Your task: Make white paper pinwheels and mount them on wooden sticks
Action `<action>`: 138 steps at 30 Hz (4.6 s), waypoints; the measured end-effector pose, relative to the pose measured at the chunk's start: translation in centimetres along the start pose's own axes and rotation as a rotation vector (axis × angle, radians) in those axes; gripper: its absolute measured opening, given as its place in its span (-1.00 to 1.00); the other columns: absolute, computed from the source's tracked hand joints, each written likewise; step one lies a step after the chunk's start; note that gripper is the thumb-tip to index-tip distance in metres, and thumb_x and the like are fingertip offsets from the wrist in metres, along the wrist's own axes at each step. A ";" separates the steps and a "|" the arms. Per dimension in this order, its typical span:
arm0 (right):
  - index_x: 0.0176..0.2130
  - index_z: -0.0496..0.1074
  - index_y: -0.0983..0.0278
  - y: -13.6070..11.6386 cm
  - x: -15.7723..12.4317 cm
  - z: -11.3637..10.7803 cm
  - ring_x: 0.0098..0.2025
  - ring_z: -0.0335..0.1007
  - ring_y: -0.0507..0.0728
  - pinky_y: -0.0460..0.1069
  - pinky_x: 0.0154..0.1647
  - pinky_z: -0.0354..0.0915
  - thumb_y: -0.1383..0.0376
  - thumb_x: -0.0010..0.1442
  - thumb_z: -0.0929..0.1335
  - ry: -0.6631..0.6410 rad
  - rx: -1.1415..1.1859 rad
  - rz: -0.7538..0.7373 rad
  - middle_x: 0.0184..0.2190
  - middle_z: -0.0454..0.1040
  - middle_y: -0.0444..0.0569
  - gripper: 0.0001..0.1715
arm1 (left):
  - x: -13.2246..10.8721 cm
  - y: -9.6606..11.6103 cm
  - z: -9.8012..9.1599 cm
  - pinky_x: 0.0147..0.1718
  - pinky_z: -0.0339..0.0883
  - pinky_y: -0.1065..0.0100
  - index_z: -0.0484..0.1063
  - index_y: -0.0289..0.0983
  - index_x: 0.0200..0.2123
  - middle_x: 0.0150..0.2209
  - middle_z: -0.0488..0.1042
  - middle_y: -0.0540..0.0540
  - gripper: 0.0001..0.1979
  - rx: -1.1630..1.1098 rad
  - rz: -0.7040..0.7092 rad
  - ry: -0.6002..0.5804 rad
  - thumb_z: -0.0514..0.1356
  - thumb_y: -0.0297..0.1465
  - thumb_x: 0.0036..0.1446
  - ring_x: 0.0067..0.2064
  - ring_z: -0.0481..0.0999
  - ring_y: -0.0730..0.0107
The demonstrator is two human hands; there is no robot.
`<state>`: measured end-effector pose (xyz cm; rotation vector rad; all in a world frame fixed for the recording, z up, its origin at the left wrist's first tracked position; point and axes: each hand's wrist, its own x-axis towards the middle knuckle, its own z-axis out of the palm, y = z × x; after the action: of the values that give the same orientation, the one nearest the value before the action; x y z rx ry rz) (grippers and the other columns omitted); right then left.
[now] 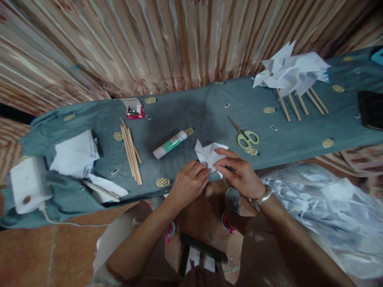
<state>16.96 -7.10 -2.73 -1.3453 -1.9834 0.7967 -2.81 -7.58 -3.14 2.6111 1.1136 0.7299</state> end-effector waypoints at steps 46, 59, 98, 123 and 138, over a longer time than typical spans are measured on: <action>-0.39 0.44 0.18 -0.6 1.5 2.2 0.14 0.31 0.27 0.24 0.13 0.26 0.35 0.15 0.34 0.199 -0.204 0.034 0.08 0.41 0.05 -0.90 | 0.2 -0.2 0.4 -0.31 0.43 0.31 0.45 -0.35 -0.23 -0.33 0.45 -0.12 -0.82 0.005 -0.047 0.011 0.06 -0.47 0.26 -0.28 0.44 0.35; -0.37 0.46 0.24 -0.3 1.6 2.3 0.12 0.30 0.29 0.22 0.13 0.24 0.31 0.15 0.36 0.193 -0.183 0.056 0.09 0.40 0.14 -0.94 | 0.3 -0.2 0.4 -0.31 0.44 0.33 0.45 -0.37 -0.24 -0.32 0.46 -0.12 -0.84 0.025 -0.034 0.013 0.07 -0.50 0.25 -0.29 0.43 0.36; -0.10 0.48 0.34 -1.2 0.2 3.4 0.25 0.10 0.30 0.24 0.15 0.20 0.46 0.24 0.17 0.158 -0.464 -0.112 0.18 0.30 0.19 -0.63 | 0.2 -0.2 0.7 -0.27 0.44 0.34 0.45 -0.35 -0.28 -0.31 0.46 -0.12 -0.85 -0.055 -0.090 0.038 0.08 -0.48 0.25 -0.25 0.44 0.37; -0.10 0.52 0.22 -0.5 0.3 2.1 0.35 -0.07 0.29 0.31 0.21 0.12 0.46 0.17 0.18 0.188 -0.340 -0.059 0.26 0.21 0.03 -0.56 | 0.3 -0.3 0.7 -0.27 0.41 0.35 0.45 -0.33 -0.27 -0.31 0.43 -0.11 -0.85 -0.041 -0.077 0.020 0.08 -0.47 0.24 -0.26 0.42 0.38; -0.09 0.45 0.20 -1.0 0.4 4.1 0.36 -0.07 0.23 0.23 0.16 0.12 0.39 0.31 0.16 0.194 -0.491 -0.122 0.19 0.32 0.08 -0.66 | 0.2 -0.4 0.5 -0.28 0.44 0.30 0.45 -0.32 -0.24 -0.29 0.44 -0.12 -0.84 -0.066 -0.080 -0.004 0.07 -0.47 0.25 -0.24 0.44 0.34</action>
<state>13.15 -7.57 -4.54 -1.4809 -2.1559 0.1112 -2.64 -7.16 -3.64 2.4964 1.1653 0.7315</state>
